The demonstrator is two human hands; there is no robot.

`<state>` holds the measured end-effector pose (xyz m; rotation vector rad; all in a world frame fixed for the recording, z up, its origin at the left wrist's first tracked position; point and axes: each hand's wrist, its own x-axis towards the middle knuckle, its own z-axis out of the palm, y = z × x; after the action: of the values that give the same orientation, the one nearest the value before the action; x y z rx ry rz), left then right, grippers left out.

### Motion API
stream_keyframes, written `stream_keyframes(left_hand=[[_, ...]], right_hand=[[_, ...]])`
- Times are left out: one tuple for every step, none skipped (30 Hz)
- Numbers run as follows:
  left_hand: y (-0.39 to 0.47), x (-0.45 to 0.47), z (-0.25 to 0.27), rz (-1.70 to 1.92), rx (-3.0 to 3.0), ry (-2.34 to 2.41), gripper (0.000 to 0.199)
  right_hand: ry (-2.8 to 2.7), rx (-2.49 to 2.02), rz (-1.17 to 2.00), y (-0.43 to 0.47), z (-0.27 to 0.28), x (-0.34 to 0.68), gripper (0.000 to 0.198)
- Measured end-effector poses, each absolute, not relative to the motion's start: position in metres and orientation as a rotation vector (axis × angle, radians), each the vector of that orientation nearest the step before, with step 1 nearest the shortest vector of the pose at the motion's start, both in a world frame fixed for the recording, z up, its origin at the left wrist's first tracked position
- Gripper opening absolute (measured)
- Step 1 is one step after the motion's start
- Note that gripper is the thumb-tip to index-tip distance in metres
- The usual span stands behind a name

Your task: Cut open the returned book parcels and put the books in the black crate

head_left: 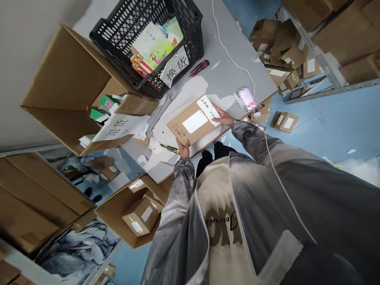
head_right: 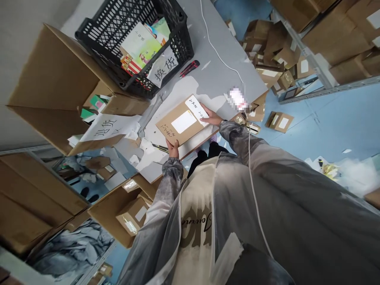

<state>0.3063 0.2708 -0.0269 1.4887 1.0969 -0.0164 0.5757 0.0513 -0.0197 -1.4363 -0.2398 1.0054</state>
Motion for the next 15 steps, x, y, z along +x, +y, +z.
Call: stream_keyframes(left_hand=[[0.272,0.306,-0.028,-0.019,1.480,1.105,0.125],[0.272,0.307,-0.029,-0.017,1.467,1.107,0.125],[0.272,0.307,-0.031,-0.005,1.453,1.105,0.126],[0.271,0.308,-0.034,0.011,1.439,1.100,0.126],[0.271,0.308,-0.037,0.030,1.429,1.093,0.127],[0.271,0.308,-0.039,0.047,1.425,1.080,0.127],[0.271,0.307,-0.041,0.060,1.429,1.063,0.128],[0.272,0.306,-0.043,0.064,1.437,1.040,0.129],[0.273,0.305,-0.044,0.061,1.446,1.014,0.129],[0.275,0.303,-0.043,0.047,1.451,0.990,0.128],[0.277,0.300,-0.043,0.020,1.450,0.977,0.127],[0.280,0.298,-0.041,-0.024,1.441,0.989,0.125],[0.283,0.295,-0.039,-0.080,1.425,1.027,0.122],[0.287,0.291,-0.037,-0.140,1.410,1.075,0.118],[0.290,0.288,-0.035,-0.184,1.409,1.112,0.112]], right_hand=[[-0.217,-1.452,1.002,0.051,-0.018,0.574,0.141],[-0.197,-1.470,1.001,0.051,-0.017,0.573,0.142],[-0.187,-1.486,1.001,0.051,-0.017,0.573,0.144],[-0.184,-1.501,0.998,0.050,-0.018,0.573,0.146],[-0.184,-1.513,0.992,0.050,-0.020,0.573,0.147],[-0.186,-1.526,0.983,0.049,-0.023,0.573,0.147],[-0.189,-1.541,0.971,0.048,-0.026,0.574,0.148],[-0.196,-1.559,0.954,0.047,-0.029,0.574,0.148],[-0.206,-1.582,0.937,0.046,-0.032,0.573,0.148],[-0.218,-1.609,0.920,0.045,-0.034,0.572,0.148],[-0.228,-1.639,0.902,0.044,-0.036,0.570,0.146],[-0.234,-1.674,0.882,0.043,-0.036,0.568,0.144],[-0.231,-1.715,0.860,0.043,-0.036,0.564,0.140],[-0.219,-1.761,0.836,0.042,-0.034,0.561,0.136],[-0.203,-1.811,0.813,0.041,-0.033,0.557,0.130]])
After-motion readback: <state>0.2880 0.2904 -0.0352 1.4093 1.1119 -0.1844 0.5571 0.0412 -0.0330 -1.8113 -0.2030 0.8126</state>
